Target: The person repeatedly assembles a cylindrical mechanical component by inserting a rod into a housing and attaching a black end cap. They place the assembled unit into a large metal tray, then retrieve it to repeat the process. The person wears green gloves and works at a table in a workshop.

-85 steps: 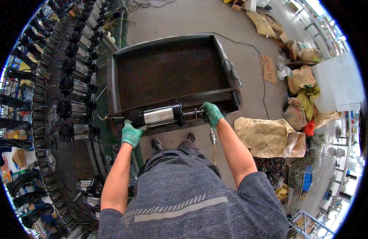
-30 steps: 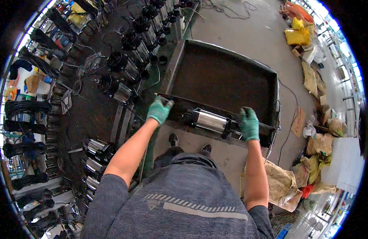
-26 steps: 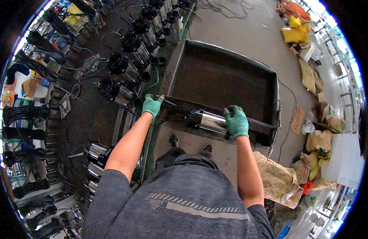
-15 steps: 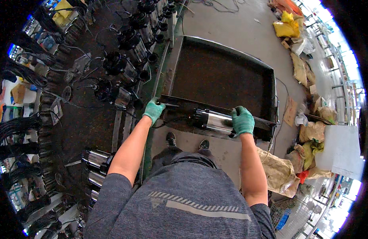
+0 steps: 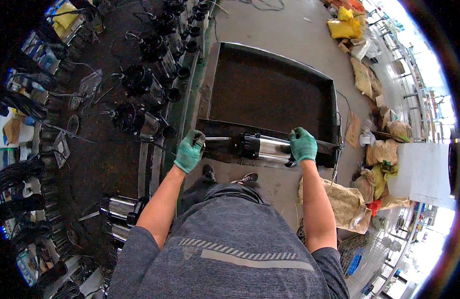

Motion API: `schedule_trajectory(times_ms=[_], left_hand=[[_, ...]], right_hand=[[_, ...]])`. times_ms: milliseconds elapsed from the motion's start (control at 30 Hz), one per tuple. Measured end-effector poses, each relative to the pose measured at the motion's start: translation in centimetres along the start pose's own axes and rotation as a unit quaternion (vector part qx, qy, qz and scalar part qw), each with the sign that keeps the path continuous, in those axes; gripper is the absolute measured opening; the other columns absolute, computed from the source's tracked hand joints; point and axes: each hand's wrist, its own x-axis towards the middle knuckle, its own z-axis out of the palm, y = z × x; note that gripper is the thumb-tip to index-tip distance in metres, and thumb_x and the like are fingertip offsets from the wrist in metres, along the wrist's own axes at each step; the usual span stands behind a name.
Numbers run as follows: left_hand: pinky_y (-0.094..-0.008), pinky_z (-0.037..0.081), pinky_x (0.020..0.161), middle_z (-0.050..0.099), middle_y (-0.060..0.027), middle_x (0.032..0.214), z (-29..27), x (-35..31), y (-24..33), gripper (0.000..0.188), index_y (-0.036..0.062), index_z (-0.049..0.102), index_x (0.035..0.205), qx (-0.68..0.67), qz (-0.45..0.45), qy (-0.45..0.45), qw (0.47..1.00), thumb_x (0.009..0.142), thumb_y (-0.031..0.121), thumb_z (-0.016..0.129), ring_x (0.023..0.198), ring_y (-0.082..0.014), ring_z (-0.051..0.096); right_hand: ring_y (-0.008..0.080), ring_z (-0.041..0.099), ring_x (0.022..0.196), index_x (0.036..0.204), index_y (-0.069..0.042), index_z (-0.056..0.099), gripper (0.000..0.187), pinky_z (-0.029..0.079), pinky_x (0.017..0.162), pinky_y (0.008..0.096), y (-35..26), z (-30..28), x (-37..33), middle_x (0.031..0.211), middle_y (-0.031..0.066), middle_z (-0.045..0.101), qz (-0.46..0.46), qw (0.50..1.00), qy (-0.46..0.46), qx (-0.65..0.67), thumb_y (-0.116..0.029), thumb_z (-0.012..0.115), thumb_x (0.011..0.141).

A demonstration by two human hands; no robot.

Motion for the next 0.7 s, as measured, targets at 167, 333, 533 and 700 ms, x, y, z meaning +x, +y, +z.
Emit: schedule_trajectory(times_ms=[167, 333, 533, 700], left_hand=[[-0.0255, 0.041, 0.048, 0.056, 0.0021, 0.074, 1.9, 1.0, 0.0, 0.008, 0.0147, 0.060, 0.101, 0.029, -0.023, -0.038, 0.999, 0.104, 0.022, 0.059, 0.059, -0.0078, 0.050], [-0.0265, 0.040, 0.044, 0.056, 0.0014, 0.072, 3.0, 1.7, -0.4, 0.012, 0.0131, 0.060, 0.100, 0.030, -0.062, -0.062, 0.996, 0.105, 0.024, 0.059, 0.054, -0.0081, 0.050], [-0.0293, 0.042, 0.046, 0.060, -0.0015, 0.075, 2.1, 3.6, 1.5, 0.019, 0.0096, 0.060, 0.107, -0.010, -0.327, -0.122, 0.937, 0.103, 0.028, 0.061, 0.054, -0.0115, 0.053], [-0.0333, 0.054, 0.063, 0.068, -0.0101, 0.092, 1.5, 3.5, -0.1, 0.036, 0.0084, 0.059, 0.131, 0.071, -0.140, -0.196, 0.968, 0.098, 0.019, 0.067, 0.073, -0.0212, 0.065]], right_hand=[[0.0407, 0.066, 0.100, 0.101, -0.012, 0.070, 0.029, 0.053, 0.084, 0.0505, 0.1, 0.3, 0.0, 0.105, 0.0158, 0.071, 0.000, 1.000, 0.014, -0.008, -0.037, 0.058, 0.095], [0.0404, 0.066, 0.099, 0.101, -0.012, 0.070, 0.028, 0.053, 0.084, 0.0500, -0.3, -0.1, -0.2, 0.106, 0.0154, 0.071, 0.002, 1.000, 0.015, -0.008, -0.037, 0.058, 0.095], [0.0392, 0.066, 0.100, 0.103, -0.012, 0.069, 0.027, 0.053, 0.085, 0.0492, 0.0, 0.0, -0.3, 0.106, 0.0148, 0.070, 0.003, 1.000, 0.011, -0.005, -0.036, 0.058, 0.094], [0.0390, 0.066, 0.100, 0.103, -0.012, 0.069, 0.028, 0.053, 0.085, 0.0494, 0.0, 0.2, 0.0, 0.106, 0.0146, 0.070, 0.002, 1.000, 0.012, -0.012, -0.036, 0.058, 0.095]])
